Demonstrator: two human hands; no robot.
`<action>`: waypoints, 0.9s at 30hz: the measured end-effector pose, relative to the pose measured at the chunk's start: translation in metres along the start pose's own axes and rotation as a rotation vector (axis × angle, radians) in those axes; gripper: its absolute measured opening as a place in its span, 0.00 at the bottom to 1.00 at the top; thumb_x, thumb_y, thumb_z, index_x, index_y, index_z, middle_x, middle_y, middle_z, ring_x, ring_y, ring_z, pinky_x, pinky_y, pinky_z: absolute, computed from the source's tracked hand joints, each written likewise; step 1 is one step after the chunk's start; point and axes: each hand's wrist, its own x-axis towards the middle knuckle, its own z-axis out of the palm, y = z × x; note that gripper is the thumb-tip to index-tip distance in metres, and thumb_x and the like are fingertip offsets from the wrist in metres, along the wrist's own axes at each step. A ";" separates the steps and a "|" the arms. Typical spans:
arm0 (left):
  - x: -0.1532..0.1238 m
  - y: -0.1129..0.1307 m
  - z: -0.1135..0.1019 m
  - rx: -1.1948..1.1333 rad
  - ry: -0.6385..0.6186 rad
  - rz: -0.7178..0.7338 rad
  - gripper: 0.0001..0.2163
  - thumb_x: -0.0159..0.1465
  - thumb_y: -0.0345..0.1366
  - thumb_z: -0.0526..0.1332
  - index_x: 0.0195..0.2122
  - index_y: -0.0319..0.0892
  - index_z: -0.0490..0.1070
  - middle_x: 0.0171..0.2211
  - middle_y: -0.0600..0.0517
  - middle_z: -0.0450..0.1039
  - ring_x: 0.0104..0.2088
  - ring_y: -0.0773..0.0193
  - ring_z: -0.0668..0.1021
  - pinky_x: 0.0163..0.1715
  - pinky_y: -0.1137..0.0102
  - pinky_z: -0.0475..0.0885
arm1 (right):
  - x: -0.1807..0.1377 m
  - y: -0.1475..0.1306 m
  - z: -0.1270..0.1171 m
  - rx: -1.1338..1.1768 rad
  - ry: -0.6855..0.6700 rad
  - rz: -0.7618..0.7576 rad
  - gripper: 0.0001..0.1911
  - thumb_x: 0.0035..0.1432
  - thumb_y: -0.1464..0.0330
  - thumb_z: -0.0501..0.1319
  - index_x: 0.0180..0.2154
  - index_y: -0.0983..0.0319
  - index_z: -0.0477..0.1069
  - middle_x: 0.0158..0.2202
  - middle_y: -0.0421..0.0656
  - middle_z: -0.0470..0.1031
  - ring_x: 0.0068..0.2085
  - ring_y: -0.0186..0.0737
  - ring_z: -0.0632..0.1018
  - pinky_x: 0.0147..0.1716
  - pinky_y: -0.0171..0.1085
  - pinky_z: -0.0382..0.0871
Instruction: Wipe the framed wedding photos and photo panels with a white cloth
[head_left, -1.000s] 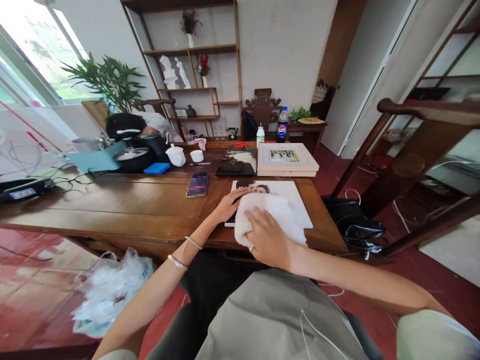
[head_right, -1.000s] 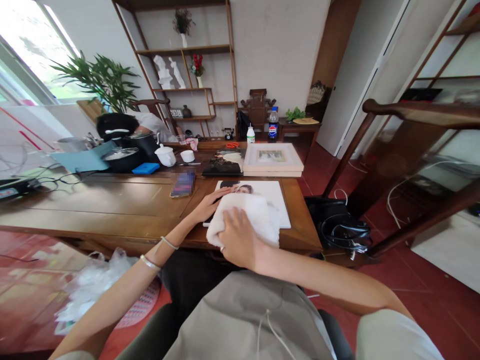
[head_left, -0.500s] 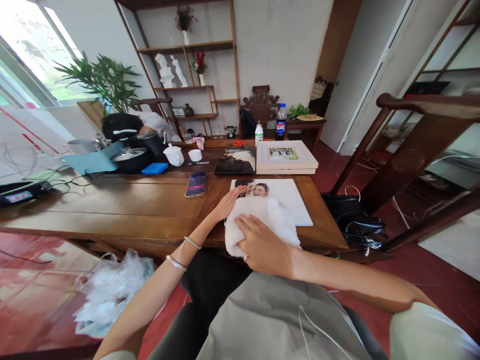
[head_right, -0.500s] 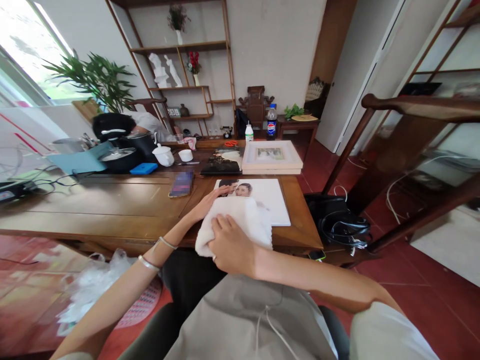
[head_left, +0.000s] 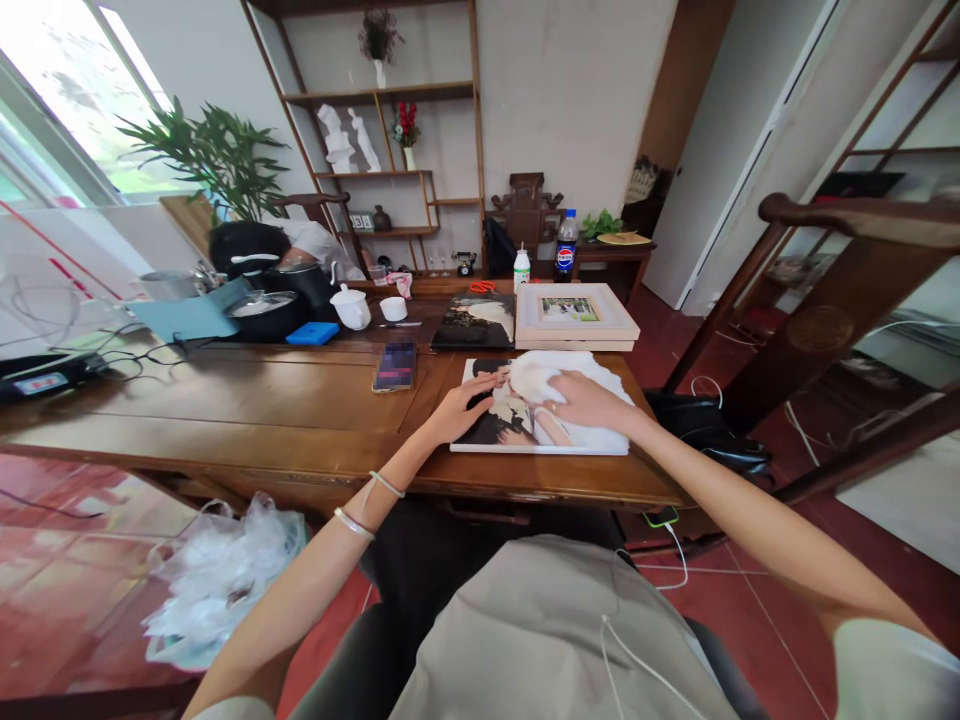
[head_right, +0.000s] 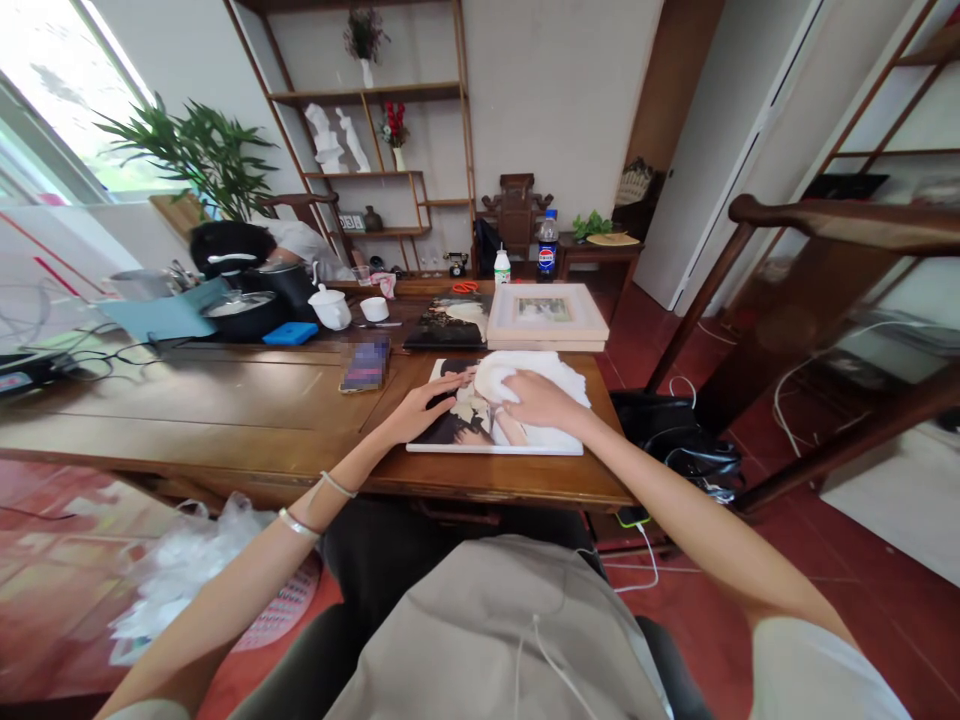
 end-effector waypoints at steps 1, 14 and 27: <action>0.000 0.000 0.000 0.000 0.000 0.004 0.19 0.66 0.42 0.54 0.56 0.43 0.68 0.59 0.48 0.66 0.62 0.56 0.64 0.63 0.58 0.55 | 0.014 0.002 -0.001 0.044 0.010 -0.012 0.12 0.58 0.69 0.54 0.38 0.68 0.73 0.42 0.56 0.77 0.44 0.50 0.76 0.42 0.39 0.66; 0.000 0.005 -0.002 0.016 0.004 -0.049 0.18 0.65 0.41 0.55 0.54 0.41 0.71 0.56 0.48 0.69 0.59 0.56 0.68 0.62 0.60 0.58 | 0.090 -0.013 -0.002 0.168 -0.034 -0.037 0.15 0.55 0.73 0.53 0.44 0.69 0.71 0.47 0.52 0.76 0.45 0.46 0.77 0.40 0.34 0.65; 0.000 0.000 0.000 -0.012 0.028 -0.049 0.19 0.64 0.42 0.56 0.54 0.44 0.70 0.57 0.50 0.68 0.61 0.56 0.66 0.62 0.58 0.57 | -0.032 0.025 0.000 -0.103 -0.021 0.201 0.13 0.59 0.73 0.51 0.40 0.70 0.72 0.45 0.59 0.76 0.49 0.55 0.74 0.48 0.45 0.64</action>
